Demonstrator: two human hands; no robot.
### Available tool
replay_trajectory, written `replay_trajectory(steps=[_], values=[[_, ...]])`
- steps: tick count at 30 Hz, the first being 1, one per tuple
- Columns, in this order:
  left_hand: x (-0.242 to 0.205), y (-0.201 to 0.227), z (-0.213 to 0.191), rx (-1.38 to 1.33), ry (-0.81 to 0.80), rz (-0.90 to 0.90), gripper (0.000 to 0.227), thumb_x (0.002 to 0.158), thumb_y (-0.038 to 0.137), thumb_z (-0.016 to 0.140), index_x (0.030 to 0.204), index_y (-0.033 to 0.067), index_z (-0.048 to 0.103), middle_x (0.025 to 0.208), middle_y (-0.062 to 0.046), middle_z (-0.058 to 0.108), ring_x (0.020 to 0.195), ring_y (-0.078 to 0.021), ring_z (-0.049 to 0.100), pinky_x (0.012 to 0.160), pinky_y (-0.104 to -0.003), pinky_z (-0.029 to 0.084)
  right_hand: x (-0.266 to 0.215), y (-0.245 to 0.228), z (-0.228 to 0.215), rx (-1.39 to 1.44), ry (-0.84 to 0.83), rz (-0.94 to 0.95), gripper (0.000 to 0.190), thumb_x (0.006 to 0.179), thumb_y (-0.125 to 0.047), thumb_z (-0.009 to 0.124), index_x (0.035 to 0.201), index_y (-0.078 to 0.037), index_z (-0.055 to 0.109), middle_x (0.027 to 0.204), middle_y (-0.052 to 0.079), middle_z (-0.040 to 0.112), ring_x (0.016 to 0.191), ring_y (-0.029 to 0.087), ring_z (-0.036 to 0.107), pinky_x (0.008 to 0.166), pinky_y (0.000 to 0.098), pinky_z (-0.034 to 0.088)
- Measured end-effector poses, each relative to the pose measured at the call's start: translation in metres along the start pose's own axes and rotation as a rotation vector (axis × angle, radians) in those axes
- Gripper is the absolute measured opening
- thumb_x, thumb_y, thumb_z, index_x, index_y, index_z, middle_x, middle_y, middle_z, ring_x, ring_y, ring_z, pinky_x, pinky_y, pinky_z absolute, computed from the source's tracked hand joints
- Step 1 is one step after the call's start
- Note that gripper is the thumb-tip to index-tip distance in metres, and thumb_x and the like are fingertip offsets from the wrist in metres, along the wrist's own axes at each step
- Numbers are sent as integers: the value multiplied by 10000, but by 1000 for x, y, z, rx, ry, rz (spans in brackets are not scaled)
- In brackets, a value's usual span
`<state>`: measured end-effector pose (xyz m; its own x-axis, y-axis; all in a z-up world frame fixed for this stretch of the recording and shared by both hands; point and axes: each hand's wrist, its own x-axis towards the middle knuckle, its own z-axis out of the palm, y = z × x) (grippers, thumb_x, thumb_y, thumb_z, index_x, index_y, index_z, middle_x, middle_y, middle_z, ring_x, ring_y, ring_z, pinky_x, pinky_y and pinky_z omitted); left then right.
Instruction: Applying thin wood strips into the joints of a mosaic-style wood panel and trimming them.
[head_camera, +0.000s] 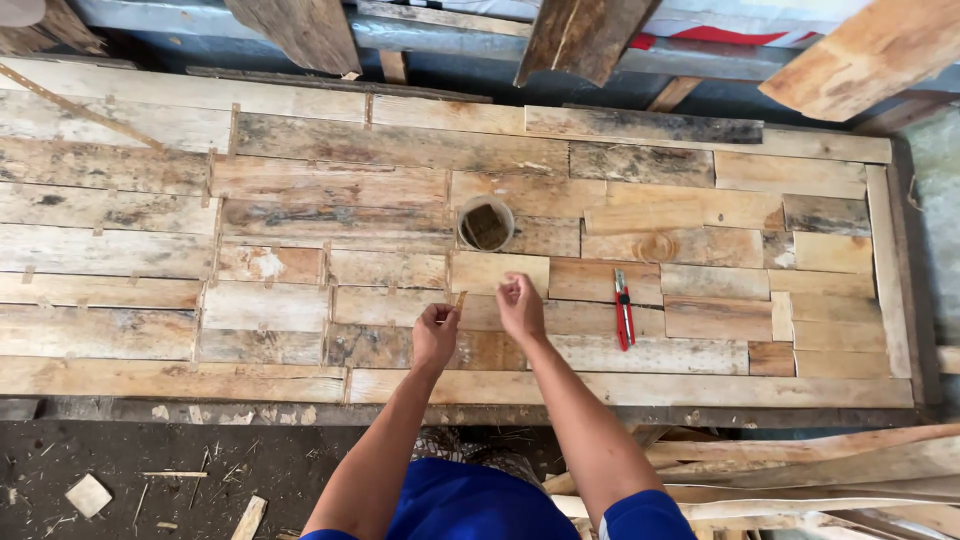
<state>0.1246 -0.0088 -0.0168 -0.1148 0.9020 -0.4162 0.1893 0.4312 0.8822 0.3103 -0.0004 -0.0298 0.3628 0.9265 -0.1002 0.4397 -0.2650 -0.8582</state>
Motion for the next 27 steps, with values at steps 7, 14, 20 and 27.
replay_trajectory(steps=[7,14,20,27], values=[[36,9,-23,16,11,11,188,908,208,718,930,22,733,776,-50,740,673,-123,661,631,-303,527,75,-22,20,261,51,336,397,998,-217,647,1352,-79,534,921,11,651,716,106,651,591,283,539],[53,5,-36,-59,-14,-36,184,915,201,718,933,18,720,758,-48,725,659,-106,630,611,-296,515,99,9,45,420,119,404,242,1008,-97,628,1245,-49,647,883,23,677,698,103,647,613,264,561],[57,3,-47,-163,-2,-37,196,927,208,726,920,13,722,749,-22,701,654,-78,585,594,-267,485,95,-8,55,429,199,360,241,960,-30,645,1201,-41,631,830,29,670,663,113,649,595,267,563],[66,-10,-52,-289,14,-42,142,936,153,719,940,13,693,764,-7,675,658,-71,567,587,-255,472,91,-8,64,322,296,325,306,917,-40,699,1191,-15,566,800,54,645,615,146,648,544,286,538]])
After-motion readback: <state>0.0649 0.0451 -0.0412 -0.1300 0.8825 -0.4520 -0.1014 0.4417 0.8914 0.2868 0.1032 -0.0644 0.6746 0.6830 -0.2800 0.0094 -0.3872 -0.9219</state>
